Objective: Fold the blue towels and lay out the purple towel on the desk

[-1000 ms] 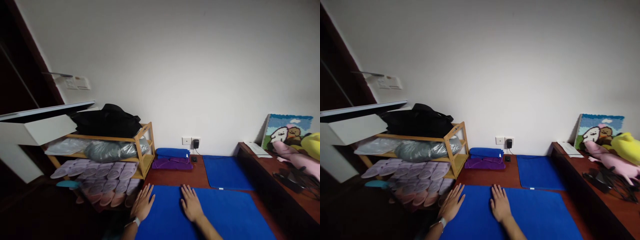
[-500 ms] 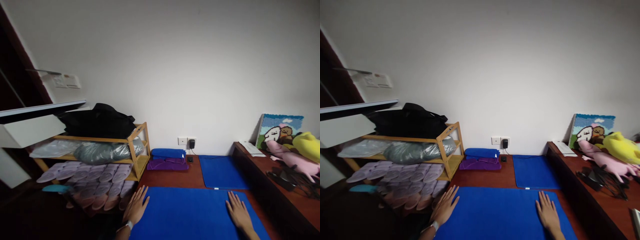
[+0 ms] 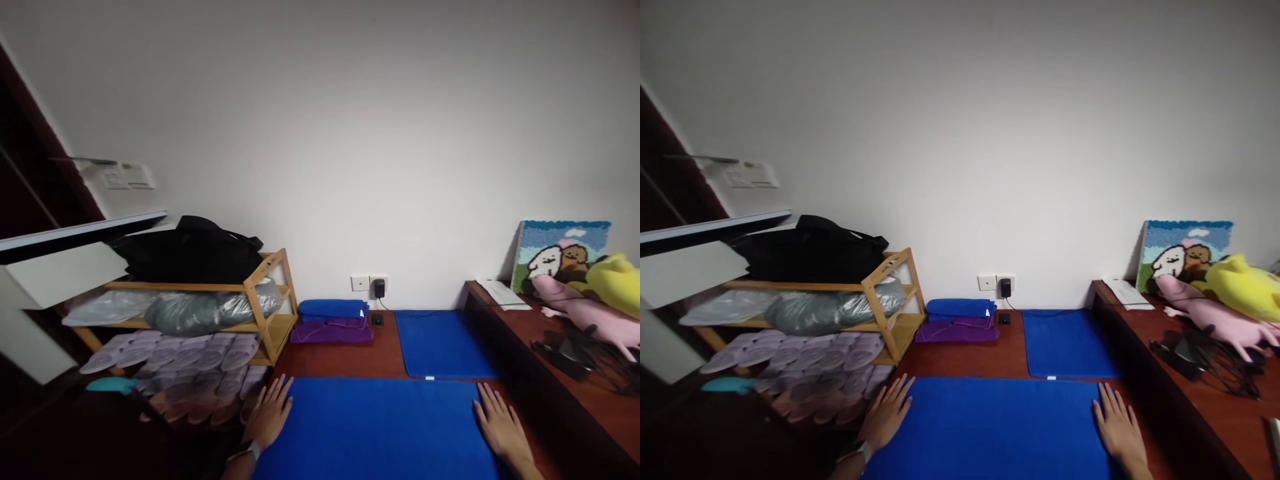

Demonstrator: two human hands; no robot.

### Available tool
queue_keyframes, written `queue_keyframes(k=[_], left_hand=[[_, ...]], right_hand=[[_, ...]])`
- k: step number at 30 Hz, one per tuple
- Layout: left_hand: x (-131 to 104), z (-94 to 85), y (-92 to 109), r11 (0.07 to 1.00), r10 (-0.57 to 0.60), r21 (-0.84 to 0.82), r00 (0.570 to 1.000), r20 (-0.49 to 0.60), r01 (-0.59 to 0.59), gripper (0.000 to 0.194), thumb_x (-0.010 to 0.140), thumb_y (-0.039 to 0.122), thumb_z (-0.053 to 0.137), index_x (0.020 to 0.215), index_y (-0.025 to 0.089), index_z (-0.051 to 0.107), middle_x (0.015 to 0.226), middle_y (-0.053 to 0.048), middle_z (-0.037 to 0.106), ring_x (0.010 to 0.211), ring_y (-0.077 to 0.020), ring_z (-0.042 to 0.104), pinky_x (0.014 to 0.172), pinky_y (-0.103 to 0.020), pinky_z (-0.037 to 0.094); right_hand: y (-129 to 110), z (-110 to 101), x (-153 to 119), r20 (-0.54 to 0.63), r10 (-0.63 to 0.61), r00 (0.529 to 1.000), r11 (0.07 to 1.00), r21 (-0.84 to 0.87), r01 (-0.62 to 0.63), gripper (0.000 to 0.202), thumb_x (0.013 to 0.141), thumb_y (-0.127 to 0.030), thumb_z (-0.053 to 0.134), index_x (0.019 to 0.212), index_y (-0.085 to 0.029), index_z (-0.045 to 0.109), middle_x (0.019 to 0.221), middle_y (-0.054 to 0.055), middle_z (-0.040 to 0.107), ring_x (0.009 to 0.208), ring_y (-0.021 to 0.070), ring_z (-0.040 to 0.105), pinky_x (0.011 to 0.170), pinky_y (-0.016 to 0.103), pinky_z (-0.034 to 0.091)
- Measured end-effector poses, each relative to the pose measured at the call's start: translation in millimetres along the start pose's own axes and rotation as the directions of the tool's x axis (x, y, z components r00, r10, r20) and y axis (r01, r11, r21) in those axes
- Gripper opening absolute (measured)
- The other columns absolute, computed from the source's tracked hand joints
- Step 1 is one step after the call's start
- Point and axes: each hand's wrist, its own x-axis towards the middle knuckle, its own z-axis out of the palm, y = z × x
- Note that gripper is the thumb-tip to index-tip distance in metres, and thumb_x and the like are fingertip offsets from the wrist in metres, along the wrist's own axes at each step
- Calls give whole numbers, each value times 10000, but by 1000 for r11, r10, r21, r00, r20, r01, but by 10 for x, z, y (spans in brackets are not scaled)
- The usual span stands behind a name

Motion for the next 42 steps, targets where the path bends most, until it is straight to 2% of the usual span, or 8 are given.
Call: queue_keyframes(k=[4, 8, 18, 21, 28, 31, 35, 42], left_hand=[[70, -36, 312, 1000, 7, -24, 996, -88, -9, 599, 935, 255, 400, 1525, 174, 461, 1637, -82, 382, 1525, -232, 313, 1268, -457, 227], [21, -2, 524, 996, -37, -89, 998, -51, 33, 559, 1014, 374, 342, 1552, 244, 420, 1646, -47, 366, 1524, -229, 314, 1256, -462, 268], [-84, -63, 382, 995, -29, -90, 999, 19, 30, 571, 1031, 544, 314, 1567, 351, 360, 1667, 7, 311, 1549, -229, 238, 1265, -480, 217], [-80, -60, 406, 995, -21, -96, 1000, 12, 23, 573, 1033, 551, 299, 1569, 356, 350, 1667, 4, 310, 1548, -229, 244, 1264, -489, 215], [-90, -32, 402, 995, -42, -92, 999, -4, 42, 569, 1030, 542, 322, 1566, 355, 352, 1675, -6, 287, 1552, -244, 223, 1262, -484, 222], [-74, 17, 373, 995, -56, -89, 998, -19, 54, 568, 1027, 549, 331, 1563, 366, 352, 1680, -15, 271, 1550, -253, 224, 1255, -482, 242], [-42, 63, 350, 995, -62, -79, 998, -29, 59, 552, 1025, 522, 352, 1555, 369, 371, 1675, -19, 290, 1543, -256, 248, 1250, -482, 255], [-18, 12, 397, 996, -49, -81, 998, -29, 46, 560, 1023, 502, 361, 1559, 341, 379, 1669, -39, 309, 1538, -265, 265, 1248, -485, 252]], right_hand=[[-21, -16, -11, -23, 16, 1000, 1000, -9, -17, 825, 903, -609, 106, 1618, -221, 237, 1682, -9, 248, 1558, 232, 171, 1258, 484, 180], [-65, -28, -8, 19, 13, 1000, 999, -53, -12, 829, 887, -591, 130, 1614, -212, 252, 1683, -8, 231, 1555, 260, 175, 1247, 528, 198], [-278, -235, 0, -41, -88, 995, 966, -249, 75, 681, 860, -377, 354, 1489, -175, 516, 1616, 80, 390, 1524, 385, 236, 1228, 649, 136], [-911, -489, -122, -90, -196, 976, 955, -244, 169, 684, 868, -289, 359, 1525, -119, 446, 1621, 105, 369, 1526, 366, 245, 1247, 592, 139], [-3146, -687, -804, 77, -591, 803, 793, 243, 559, 633, 993, -448, 276, 1589, -239, 318, 1661, -16, 271, 1551, 238, 199, 1279, 460, 162], [-3572, -612, -959, 146, -605, 782, 780, 306, 546, 648, 1002, -501, 254, 1591, -233, 304, 1665, -3, 252, 1555, 253, 177, 1280, 485, 145], [-3287, -508, -864, 113, -564, 818, 801, 317, 509, 656, 1008, -546, 238, 1594, -254, 285, 1666, -16, 235, 1558, 243, 159, 1284, 495, 120], [-1451, -387, -435, 57, -204, 977, 976, 87, 198, 702, 985, -566, 202, 1603, -241, 272, 1671, 7, 248, 1554, 263, 174, 1267, 524, 148]])
